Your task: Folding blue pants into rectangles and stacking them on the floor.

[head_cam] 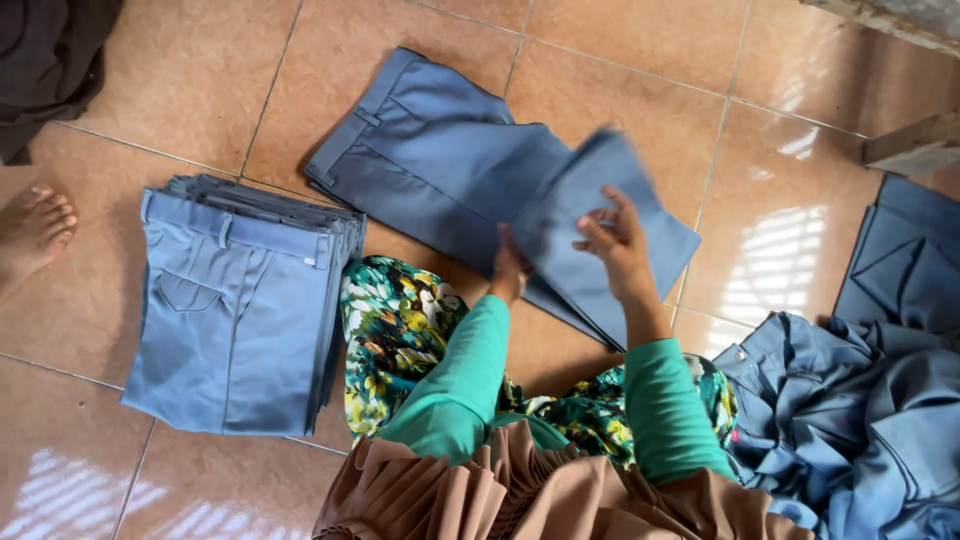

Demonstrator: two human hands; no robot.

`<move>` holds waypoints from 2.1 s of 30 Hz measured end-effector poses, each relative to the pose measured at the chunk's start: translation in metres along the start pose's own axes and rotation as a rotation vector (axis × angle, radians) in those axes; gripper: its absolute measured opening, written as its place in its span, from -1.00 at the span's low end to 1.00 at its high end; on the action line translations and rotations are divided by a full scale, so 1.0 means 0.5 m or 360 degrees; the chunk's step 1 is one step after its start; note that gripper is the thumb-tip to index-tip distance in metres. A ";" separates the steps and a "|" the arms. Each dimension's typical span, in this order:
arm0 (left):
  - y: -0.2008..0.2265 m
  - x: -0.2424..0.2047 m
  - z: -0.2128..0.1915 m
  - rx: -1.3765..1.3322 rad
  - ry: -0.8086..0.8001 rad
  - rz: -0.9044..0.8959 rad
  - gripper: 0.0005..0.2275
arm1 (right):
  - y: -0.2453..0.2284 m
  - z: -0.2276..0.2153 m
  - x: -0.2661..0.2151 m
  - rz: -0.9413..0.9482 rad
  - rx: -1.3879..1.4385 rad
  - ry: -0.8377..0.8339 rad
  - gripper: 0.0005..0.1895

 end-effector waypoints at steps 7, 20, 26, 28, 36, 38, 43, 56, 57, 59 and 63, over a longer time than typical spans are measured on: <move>0.056 0.215 -0.189 0.0563 0.0044 0.0349 -0.28 | 0.340 -0.265 0.005 0.0235 -0.1207 0.0521 -0.48; 0.167 0.283 -0.236 0.1816 0.0534 0.1514 -0.74 | 0.605 -0.424 -0.034 0.0466 -0.0497 0.0778 -0.34; 0.041 0.247 -0.173 0.2302 0.0377 0.1251 -0.75 | 0.561 -0.627 -0.007 0.0332 -0.0719 0.0949 -0.57; -0.055 0.266 -0.158 0.2412 0.0263 0.1139 -0.76 | 0.533 -0.722 0.005 0.0244 -0.0944 0.1049 -0.51; -0.134 0.153 -0.009 0.2404 -0.0449 0.0496 -0.81 | 0.232 -0.561 -0.010 0.0409 -0.1912 0.1167 -0.46; -0.011 0.234 0.022 0.2279 -0.0200 0.0974 -0.86 | 0.270 -0.478 0.031 0.0203 -0.2072 0.1098 -0.44; 0.360 0.251 0.100 0.2018 0.0314 0.2042 -0.89 | 0.327 -0.279 0.106 0.0073 -0.2260 0.0732 -0.40; 0.528 0.657 0.119 0.2097 0.0392 0.1229 -0.56 | 0.360 -0.184 0.094 -0.0215 -0.2404 0.0639 -0.55; 0.536 0.638 0.138 0.1905 0.0191 0.1278 -0.65 | 0.362 -0.183 0.093 -0.0283 -0.2404 0.0636 -0.54; 0.528 0.508 0.179 0.1629 -0.0071 0.1020 -0.70 | 0.358 -0.183 0.084 -0.0342 -0.2371 0.0700 -0.56; 0.600 0.235 0.230 0.0741 -0.0547 0.0867 -0.83 | 0.343 -0.189 0.055 -0.0505 -0.2335 0.0882 -0.57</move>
Point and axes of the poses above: each hand's wrist, its own x-axis towards the middle knuckle, its own z-axis out of the palm, y = z × x, the point moved 10 cm from there along x, towards the middle knuckle, and after that the axes turned 8 degrees about -x, right-handed, at the moved point
